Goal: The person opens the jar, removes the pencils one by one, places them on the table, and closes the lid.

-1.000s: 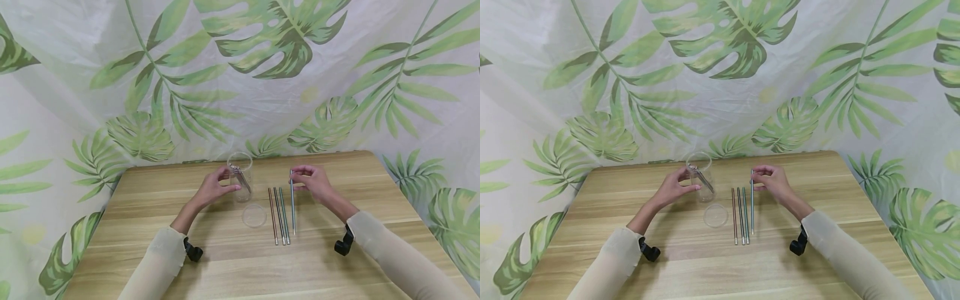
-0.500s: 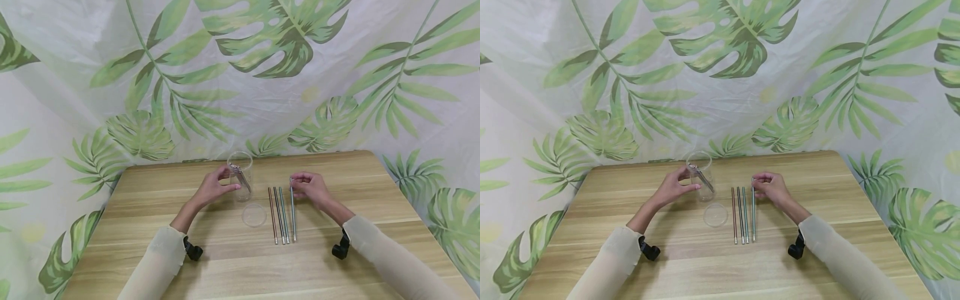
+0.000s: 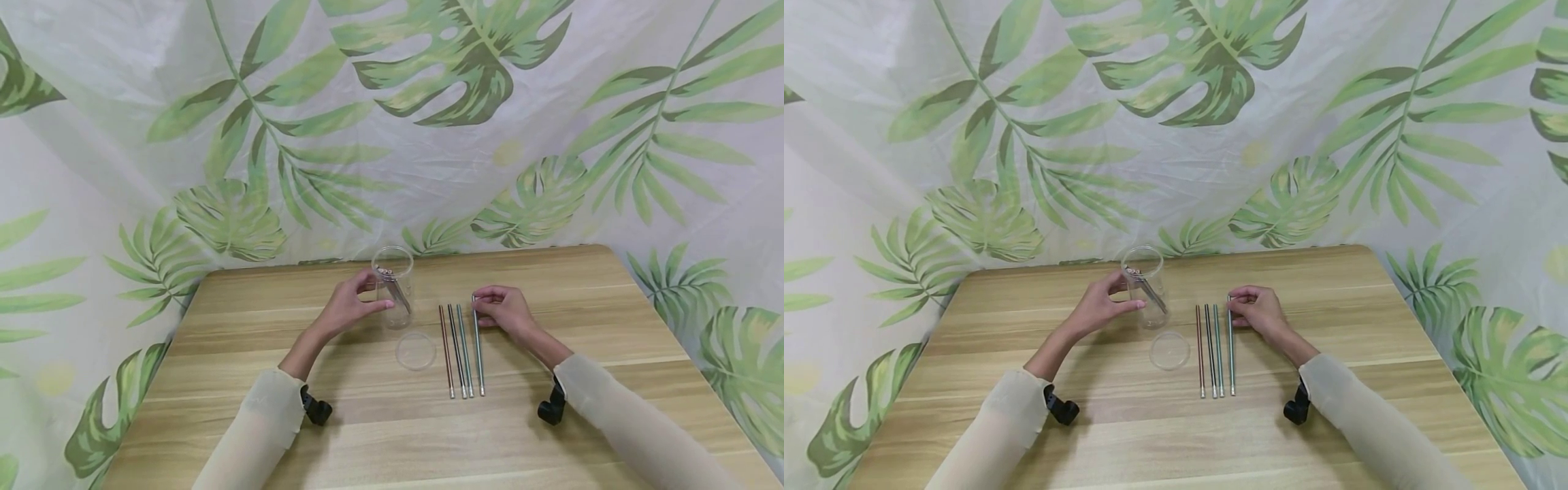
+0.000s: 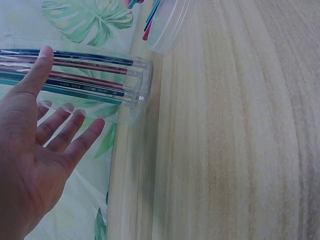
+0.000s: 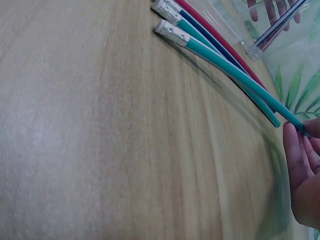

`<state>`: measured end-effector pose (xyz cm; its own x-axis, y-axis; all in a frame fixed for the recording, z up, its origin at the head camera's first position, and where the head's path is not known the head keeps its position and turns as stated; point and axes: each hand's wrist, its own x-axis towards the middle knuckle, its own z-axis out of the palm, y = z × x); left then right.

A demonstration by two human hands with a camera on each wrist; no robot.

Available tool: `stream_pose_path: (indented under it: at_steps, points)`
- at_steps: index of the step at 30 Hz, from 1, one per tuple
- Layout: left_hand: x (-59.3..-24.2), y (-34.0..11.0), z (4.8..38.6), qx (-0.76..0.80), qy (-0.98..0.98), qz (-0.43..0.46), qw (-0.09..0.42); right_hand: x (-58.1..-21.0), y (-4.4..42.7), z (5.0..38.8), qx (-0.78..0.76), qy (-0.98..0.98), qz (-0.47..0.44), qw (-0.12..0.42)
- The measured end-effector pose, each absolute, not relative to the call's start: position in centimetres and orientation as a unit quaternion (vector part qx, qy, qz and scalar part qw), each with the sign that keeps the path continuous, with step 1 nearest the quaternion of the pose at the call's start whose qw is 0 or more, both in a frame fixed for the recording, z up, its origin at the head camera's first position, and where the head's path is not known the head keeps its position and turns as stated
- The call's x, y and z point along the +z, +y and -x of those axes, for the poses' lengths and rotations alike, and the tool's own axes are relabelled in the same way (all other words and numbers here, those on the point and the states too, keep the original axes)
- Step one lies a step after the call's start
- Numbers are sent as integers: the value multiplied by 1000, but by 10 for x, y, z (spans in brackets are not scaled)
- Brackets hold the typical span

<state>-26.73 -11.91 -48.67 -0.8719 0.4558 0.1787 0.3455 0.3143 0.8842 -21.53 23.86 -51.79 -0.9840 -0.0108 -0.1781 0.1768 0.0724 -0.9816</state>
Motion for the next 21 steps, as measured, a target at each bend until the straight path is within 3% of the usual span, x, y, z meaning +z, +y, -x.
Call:
stream_pose_path:
  at_steps: [21]
  points:
    - [-487, -120, 269, 518, 817, -249, 49, -523, 227, 215, -582, 812, -17, 31]
